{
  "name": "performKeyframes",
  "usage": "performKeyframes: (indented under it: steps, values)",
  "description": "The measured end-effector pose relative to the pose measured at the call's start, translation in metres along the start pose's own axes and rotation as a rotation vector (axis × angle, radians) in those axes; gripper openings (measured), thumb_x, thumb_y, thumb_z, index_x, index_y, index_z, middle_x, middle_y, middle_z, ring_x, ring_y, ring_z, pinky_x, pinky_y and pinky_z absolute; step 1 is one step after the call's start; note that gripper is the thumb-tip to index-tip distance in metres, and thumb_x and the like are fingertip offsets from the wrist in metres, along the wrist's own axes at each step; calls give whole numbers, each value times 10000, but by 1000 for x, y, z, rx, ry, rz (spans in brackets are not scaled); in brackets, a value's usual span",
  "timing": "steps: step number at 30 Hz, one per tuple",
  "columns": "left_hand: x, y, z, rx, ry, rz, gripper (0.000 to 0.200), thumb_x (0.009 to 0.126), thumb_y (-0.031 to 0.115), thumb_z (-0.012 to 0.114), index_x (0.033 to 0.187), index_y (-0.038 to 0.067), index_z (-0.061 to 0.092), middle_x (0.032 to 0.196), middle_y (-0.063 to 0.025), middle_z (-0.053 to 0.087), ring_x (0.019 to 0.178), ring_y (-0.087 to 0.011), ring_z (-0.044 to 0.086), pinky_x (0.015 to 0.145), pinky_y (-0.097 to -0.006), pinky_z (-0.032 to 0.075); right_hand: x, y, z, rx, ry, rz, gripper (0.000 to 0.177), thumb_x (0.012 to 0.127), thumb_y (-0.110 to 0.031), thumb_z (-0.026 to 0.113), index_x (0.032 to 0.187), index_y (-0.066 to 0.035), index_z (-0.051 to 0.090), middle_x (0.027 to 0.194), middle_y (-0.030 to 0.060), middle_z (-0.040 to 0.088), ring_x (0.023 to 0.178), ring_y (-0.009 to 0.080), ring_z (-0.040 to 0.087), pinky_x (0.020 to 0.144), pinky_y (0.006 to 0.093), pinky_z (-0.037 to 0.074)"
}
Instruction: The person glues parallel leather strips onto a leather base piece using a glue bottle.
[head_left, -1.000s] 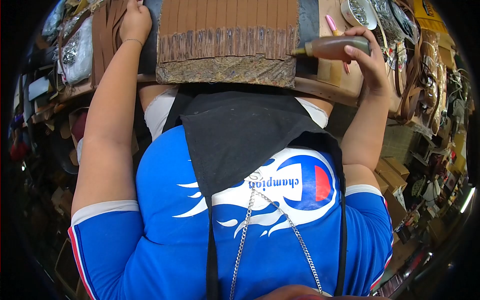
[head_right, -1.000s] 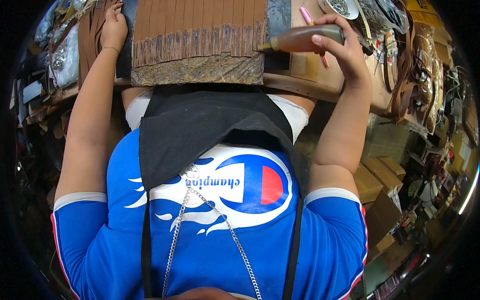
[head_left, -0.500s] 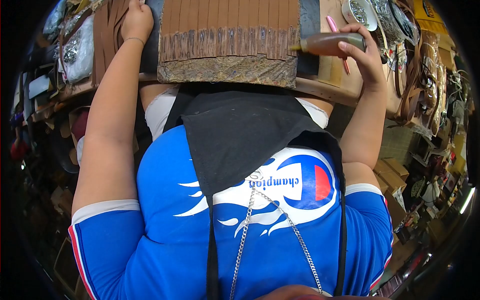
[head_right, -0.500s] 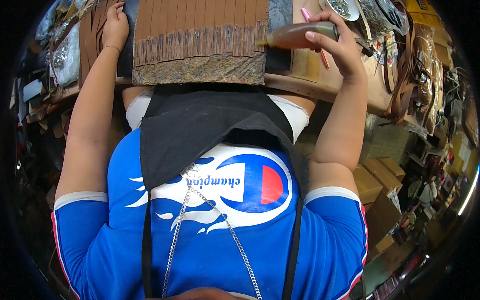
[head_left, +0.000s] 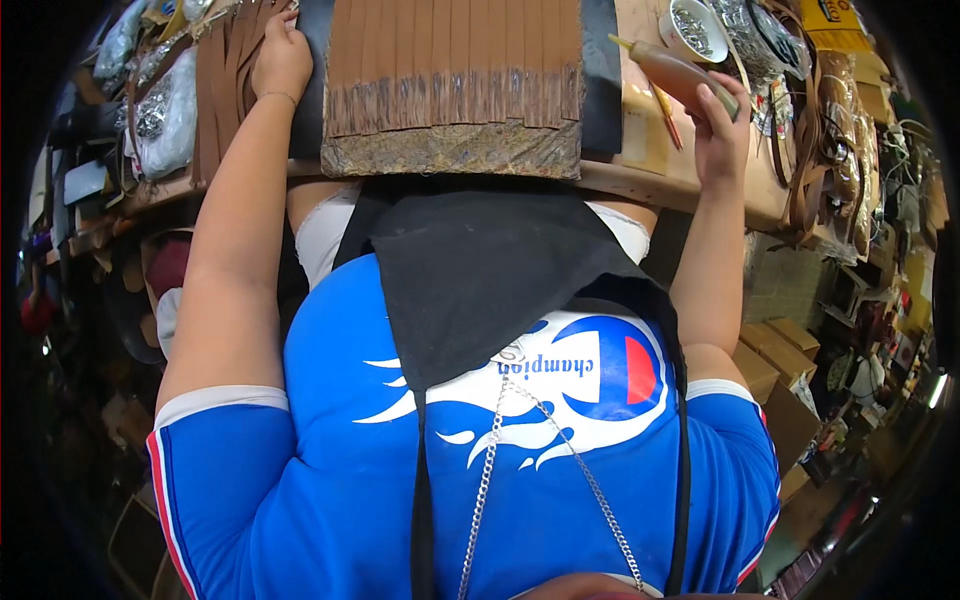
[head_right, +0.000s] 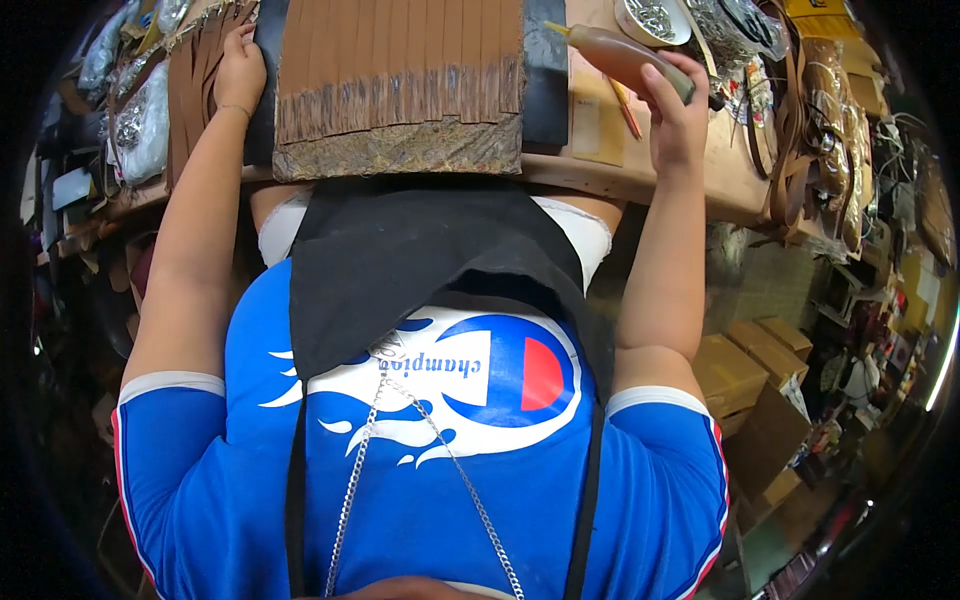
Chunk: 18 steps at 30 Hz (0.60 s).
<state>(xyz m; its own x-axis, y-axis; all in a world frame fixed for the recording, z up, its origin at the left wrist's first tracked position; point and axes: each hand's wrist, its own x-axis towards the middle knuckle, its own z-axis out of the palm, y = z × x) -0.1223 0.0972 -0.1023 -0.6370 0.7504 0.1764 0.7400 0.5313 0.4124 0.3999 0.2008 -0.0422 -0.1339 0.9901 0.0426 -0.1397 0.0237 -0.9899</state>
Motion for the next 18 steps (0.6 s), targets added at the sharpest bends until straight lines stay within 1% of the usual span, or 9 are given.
performKeyframes:
  steps: [2, 4, 6, 8, 10, 12, 14, 17, 18]
  values:
    - [-2, 5, -2, -86, 22, -17, 376, 984, 326, 370, 1312, 217, 516, 1220, -188, 644, 1098, -394, 612, 894, -510, 482, -12, 9, -1, 74, 61, -33, 377, 847, -106, 742, 1154, -55, 529, 1067, 93, 604, 936, 174, 618, 777, 294, 527]
    - [0, -2, 5, -137, 79, 49, 387, 987, 357, 383, 1311, 192, 516, 1262, -185, 614, 1109, -401, 601, 908, -508, 474, -36, 12, 12, 212, 278, -26, 320, 857, -98, 730, 1104, -62, 529, 1102, 102, 586, 943, 183, 614, 823, 274, 504]
    - [0, -5, 6, -175, 101, 39, 385, 984, 360, 399, 1299, 180, 524, 1304, -181, 576, 1114, -404, 594, 920, -504, 468, -50, 22, 10, 191, 280, -17, 292, 849, -124, 749, 1033, -75, 528, 1099, 98, 570, 941, 194, 582, 840, 270, 468]
    - [1, -8, 6, -177, 128, 57, 366, 974, 342, 427, 1282, 180, 539, 1280, -174, 574, 1079, -403, 603, 905, -505, 476, -61, 36, 7, -474, 397, -221, 322, 816, -154, 788, 984, -75, 526, 1044, 83, 557, 928, 193, 543, 847, 285, 444]
    - [-3, -2, 2, -176, 101, 73, 355, 962, 329, 454, 1274, 186, 544, 1237, -170, 584, 1041, -400, 614, 883, -507, 485, -66, 45, 1, -589, 396, -258, 344, 761, -166, 827, 891, -68, 524, 966, 71, 526, 894, 205, 505, 820, 308, 430]
    - [-8, 2, -1, -197, 148, 101, 306, 951, 315, 486, 1222, 218, 591, 1179, -158, 590, 1004, -398, 622, 859, -503, 495, -75, 38, 10, -939, 226, -411, 344, 736, -162, 827, 802, -60, 506, 891, 82, 505, 831, 231, 489, 803, 334, 419]
    - [-11, 5, -5, -155, 84, 137, 263, 938, 310, 512, 1160, 251, 643, 1120, -149, 591, 978, -397, 625, 846, -496, 501, -70, 30, 22, -977, 185, -352, 319, 759, -177, 799, 750, -55, 505, 855, 97, 505, 793, 268, 482, 780, 363, 418]
    - [-12, 9, -6, -149, 105, 202, 239, 924, 277, 541, 1099, 282, 703, 1043, -118, 583, 924, -361, 630, 817, -468, 513, -42, 1, 45, -1214, 128, -800, 233, 828, -213, 732, 795, -42, 576, 914, 133, 603, 849, 282, 592, 710, 376, 470]
    - [-14, 12, -8, -146, 93, 268, 245, 919, 264, 547, 1097, 286, 713, 1029, -109, 580, 904, -348, 631, 807, -458, 516, -29, -2, 54, -1075, 42, -555, 222, 842, -224, 722, 866, -34, 607, 930, 134, 624, 842, 273, 612, 717, 375, 487]
